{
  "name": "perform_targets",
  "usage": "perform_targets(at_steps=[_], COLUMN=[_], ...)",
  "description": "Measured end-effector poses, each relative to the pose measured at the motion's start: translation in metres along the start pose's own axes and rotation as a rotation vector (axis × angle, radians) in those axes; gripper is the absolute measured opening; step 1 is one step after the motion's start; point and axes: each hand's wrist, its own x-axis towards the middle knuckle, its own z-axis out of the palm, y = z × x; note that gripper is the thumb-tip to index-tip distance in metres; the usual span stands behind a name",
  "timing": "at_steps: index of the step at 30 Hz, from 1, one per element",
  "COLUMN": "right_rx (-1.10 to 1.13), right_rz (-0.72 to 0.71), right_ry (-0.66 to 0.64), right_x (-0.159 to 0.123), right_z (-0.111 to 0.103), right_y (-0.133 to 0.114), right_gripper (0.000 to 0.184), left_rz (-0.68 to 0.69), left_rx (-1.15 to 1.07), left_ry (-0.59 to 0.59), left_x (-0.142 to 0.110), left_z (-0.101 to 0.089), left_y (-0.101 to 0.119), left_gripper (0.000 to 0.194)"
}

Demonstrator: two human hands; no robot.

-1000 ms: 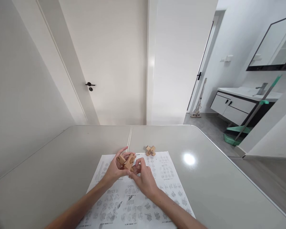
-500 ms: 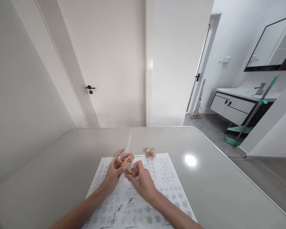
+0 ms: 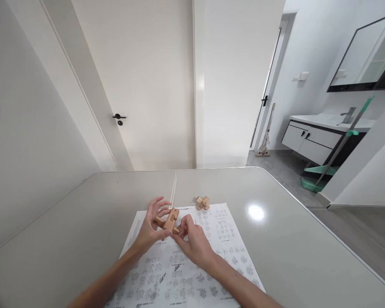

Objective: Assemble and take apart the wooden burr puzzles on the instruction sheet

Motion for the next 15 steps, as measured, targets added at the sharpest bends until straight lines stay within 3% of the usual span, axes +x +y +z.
perform_targets(at_steps=[12,15], right_rx=[-0.032,-0.011], right_rz=[0.006,0.039], right_ry=[-0.049,-0.038], right_x=[-0.003,-0.004], right_z=[-0.001,-0.001], right_y=[-0.004,-0.002], right_gripper=[0.025,0.026], left_rz=[-0.01,0.036], left_rx=[0.047,0.044], left_ry=[-0.035,0.058], left_x=[0.005,0.013], left_z=[-0.002,-0.011], left_y=[0.004,0.004], left_gripper=[0.091,0.078])
